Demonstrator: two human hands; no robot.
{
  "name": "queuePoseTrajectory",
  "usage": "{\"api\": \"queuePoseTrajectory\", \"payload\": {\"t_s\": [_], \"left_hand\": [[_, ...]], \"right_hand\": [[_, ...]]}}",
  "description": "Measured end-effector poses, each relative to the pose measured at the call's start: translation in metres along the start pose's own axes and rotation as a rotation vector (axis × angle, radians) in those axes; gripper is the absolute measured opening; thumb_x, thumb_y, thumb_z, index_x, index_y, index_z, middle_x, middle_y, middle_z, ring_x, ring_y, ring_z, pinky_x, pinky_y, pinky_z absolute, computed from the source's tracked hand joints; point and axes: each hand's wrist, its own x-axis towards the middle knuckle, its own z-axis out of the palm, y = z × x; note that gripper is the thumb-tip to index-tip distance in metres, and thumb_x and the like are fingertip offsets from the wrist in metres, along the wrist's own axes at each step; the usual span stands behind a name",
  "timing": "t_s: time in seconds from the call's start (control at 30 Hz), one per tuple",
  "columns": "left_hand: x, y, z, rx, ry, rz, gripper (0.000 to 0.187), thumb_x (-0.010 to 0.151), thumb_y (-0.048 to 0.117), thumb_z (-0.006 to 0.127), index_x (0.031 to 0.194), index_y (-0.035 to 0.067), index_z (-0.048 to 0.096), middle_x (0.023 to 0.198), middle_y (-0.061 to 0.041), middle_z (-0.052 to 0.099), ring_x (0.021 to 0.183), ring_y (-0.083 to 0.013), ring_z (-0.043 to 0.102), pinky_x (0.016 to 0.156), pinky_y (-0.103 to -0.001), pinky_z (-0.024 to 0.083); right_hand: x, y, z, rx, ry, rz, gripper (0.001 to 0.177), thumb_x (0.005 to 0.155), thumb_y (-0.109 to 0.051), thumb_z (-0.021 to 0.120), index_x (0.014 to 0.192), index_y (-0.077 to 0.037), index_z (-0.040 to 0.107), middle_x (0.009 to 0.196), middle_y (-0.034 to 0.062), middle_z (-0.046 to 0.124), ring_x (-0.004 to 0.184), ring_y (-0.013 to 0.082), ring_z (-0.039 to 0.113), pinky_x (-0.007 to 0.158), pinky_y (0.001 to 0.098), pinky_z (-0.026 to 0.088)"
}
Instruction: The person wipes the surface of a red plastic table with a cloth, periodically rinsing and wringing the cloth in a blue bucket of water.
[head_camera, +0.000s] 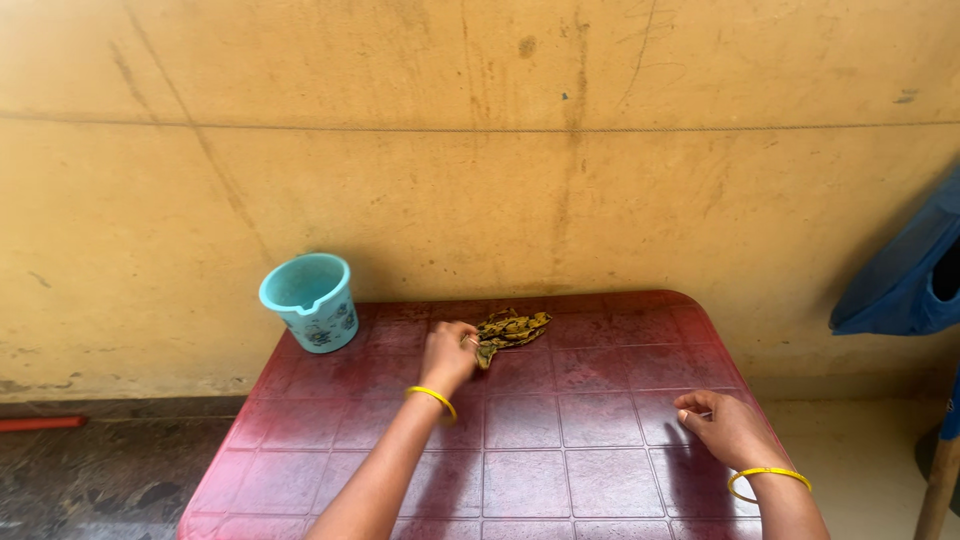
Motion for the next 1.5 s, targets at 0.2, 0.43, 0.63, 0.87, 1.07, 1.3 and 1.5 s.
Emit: {"api": "queuePoseTrajectory", "payload": {"t_s": [0.2,0.43,0.63,0.87,1.07,1.3,1.5], "left_hand": [[0.004,0.036,0.051,0.325,-0.323,0.124,0.063,0.093,0.045,0.064,0.144,0.011,0.052,0.156,-0.015,0.037,0.142,-0.0425,0.029,0.114,-0.056,0.028],[0.041,0.108,0.094,0.441,-0.357,-0.193,0.07,0.099,0.058,0.048,0.155,0.017,0.041,0.168,-0.018,0.024,0.153,-0.0449,0.022,0.118,-0.065,0.023],[0.008,0.197,0.197,0.333,-0.475,0.184,0.085,0.099,0.061,0.049,0.157,0.002,0.032,0.167,-0.024,0.017,0.155,-0.0479,0.01,0.123,-0.066,0.005],[-0.139,0.238,0.193,0.094,-0.573,1.154,0.033,0.091,0.047,0.066,0.113,0.025,0.078,0.134,-0.009,0.068,0.126,-0.032,0.061,0.114,-0.049,0.044],[-0.182,0.205,0.136,-0.08,-0.59,1.544,0.055,0.093,0.054,0.06,0.138,0.022,0.064,0.145,-0.006,0.06,0.134,-0.0298,0.057,0.116,-0.05,0.041],[-0.072,0.168,0.074,0.133,-0.664,0.97,0.049,0.091,0.04,0.066,0.134,0.016,0.067,0.145,-0.013,0.058,0.142,-0.0321,0.044,0.119,-0.052,0.027],[0.006,0.026,-0.005,0.544,-0.294,0.286,0.062,0.101,0.059,0.047,0.147,0.019,0.052,0.158,-0.01,0.046,0.147,-0.0313,0.04,0.121,-0.052,0.03]], "right_hand": [[0.003,0.004,0.0,0.015,-0.008,0.031,0.034,0.091,-0.031,0.071,0.12,-0.017,0.077,0.112,0.0092,0.081,0.106,0.0213,0.078,0.094,0.0363,0.058],[0.004,0.005,-0.006,0.059,0.066,0.042,0.03,0.089,-0.029,0.072,0.115,-0.016,0.079,0.112,0.0096,0.081,0.104,0.0223,0.076,0.093,0.0375,0.058],[0.014,0.016,-0.014,0.306,0.377,0.118,0.019,0.091,-0.018,0.073,0.108,-0.012,0.082,0.1,0.011,0.081,0.092,0.0216,0.076,0.084,0.0359,0.057],[0.005,0.035,-0.036,0.624,0.692,0.058,0.016,0.096,-0.004,0.065,0.106,-0.003,0.077,0.102,0.0057,0.079,0.086,0.01,0.073,0.078,0.0249,0.055],[-0.003,0.025,-0.036,0.645,0.645,0.042,0.015,0.096,-0.004,0.065,0.105,-0.002,0.077,0.101,0.0062,0.078,0.085,0.0119,0.073,0.075,0.0258,0.055],[-0.001,0.016,-0.033,0.694,0.627,0.048,0.015,0.096,-0.003,0.064,0.105,-0.002,0.077,0.1,0.0069,0.078,0.086,0.0119,0.073,0.078,0.0264,0.057],[0.009,0.015,-0.026,0.659,0.603,0.045,0.015,0.096,-0.004,0.065,0.104,-0.002,0.077,0.097,0.0072,0.079,0.084,0.012,0.074,0.076,0.0262,0.056]]}}
